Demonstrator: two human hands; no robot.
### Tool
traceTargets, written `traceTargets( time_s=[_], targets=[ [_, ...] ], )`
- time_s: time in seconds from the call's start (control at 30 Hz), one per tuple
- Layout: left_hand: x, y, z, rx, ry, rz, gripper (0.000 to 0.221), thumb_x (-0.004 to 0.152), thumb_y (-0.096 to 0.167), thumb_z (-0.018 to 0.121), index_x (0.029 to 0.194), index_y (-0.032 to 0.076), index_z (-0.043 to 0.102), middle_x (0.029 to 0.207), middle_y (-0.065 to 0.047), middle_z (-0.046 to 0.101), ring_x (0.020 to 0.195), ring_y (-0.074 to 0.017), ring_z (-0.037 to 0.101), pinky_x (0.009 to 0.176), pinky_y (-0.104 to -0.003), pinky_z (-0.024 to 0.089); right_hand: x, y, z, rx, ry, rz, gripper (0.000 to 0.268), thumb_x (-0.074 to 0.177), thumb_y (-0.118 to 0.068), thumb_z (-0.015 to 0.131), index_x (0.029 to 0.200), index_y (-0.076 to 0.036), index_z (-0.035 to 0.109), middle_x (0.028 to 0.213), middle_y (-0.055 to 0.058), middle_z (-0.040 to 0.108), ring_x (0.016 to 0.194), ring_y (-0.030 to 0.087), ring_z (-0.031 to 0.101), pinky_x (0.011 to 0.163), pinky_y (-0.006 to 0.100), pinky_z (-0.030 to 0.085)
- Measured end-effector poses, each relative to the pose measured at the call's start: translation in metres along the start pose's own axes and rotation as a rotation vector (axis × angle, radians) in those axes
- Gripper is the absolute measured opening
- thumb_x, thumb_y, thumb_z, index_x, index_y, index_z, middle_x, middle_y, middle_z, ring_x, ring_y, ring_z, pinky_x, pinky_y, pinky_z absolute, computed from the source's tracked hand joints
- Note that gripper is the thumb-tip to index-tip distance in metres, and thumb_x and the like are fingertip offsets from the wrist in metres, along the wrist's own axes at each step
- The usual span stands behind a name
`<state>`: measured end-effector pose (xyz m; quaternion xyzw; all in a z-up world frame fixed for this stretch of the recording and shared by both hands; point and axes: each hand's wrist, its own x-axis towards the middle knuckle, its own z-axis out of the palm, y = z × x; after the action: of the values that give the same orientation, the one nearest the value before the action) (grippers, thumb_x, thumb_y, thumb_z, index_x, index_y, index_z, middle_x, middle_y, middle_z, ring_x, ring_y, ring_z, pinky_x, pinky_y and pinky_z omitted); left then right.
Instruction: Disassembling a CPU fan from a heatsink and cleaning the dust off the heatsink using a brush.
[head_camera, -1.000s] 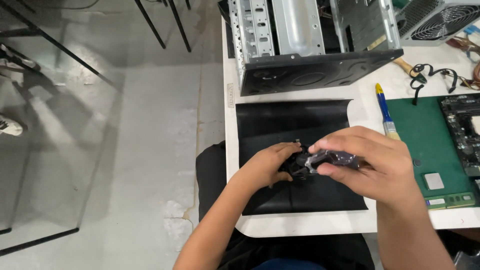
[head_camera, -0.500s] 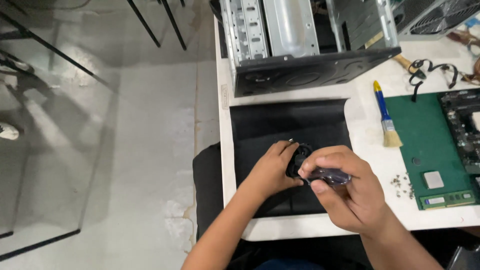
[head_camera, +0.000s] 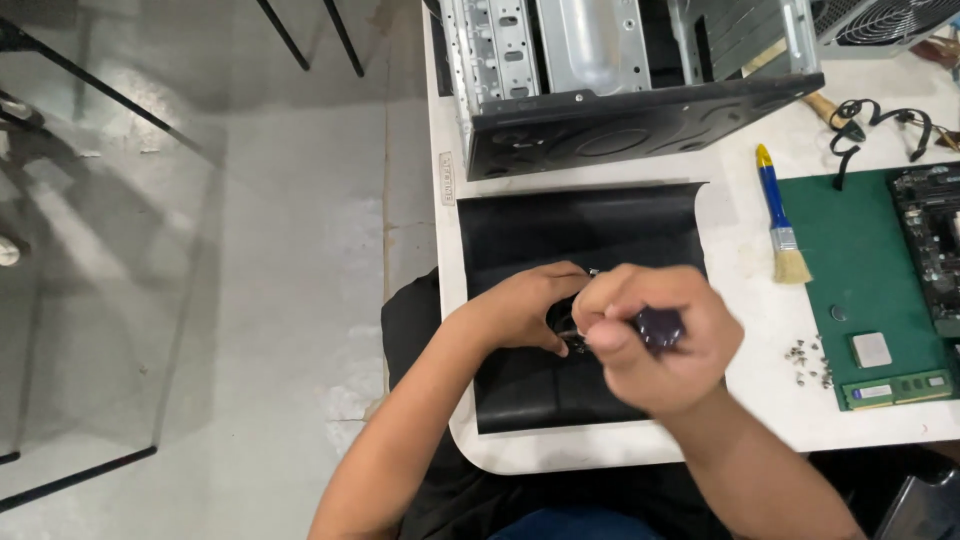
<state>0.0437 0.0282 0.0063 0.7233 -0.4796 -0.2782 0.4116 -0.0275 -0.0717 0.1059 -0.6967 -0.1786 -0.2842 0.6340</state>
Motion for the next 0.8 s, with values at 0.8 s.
traceTargets(
  time_s=[0.8],
  targets=[
    [-0.005, 0.012, -0.003, 0.143, 0.025, -0.162, 0.071, 0.044, 0.015, 0.079, 0.108, 0.007, 0.051, 0.110, -0.005, 0.051, 0.106, -0.0227, 0.047, 0.090, -0.030, 0.040, 0.015, 0.031, -0.005, 0.536, -0.272, -0.063, 0.067, 0.056, 0.005, 0.071, 0.107, 0.005, 0.027, 0.074, 0.021, 0.042, 0.046, 0.019, 0.057, 0.041, 0.024, 0.051]
  ],
)
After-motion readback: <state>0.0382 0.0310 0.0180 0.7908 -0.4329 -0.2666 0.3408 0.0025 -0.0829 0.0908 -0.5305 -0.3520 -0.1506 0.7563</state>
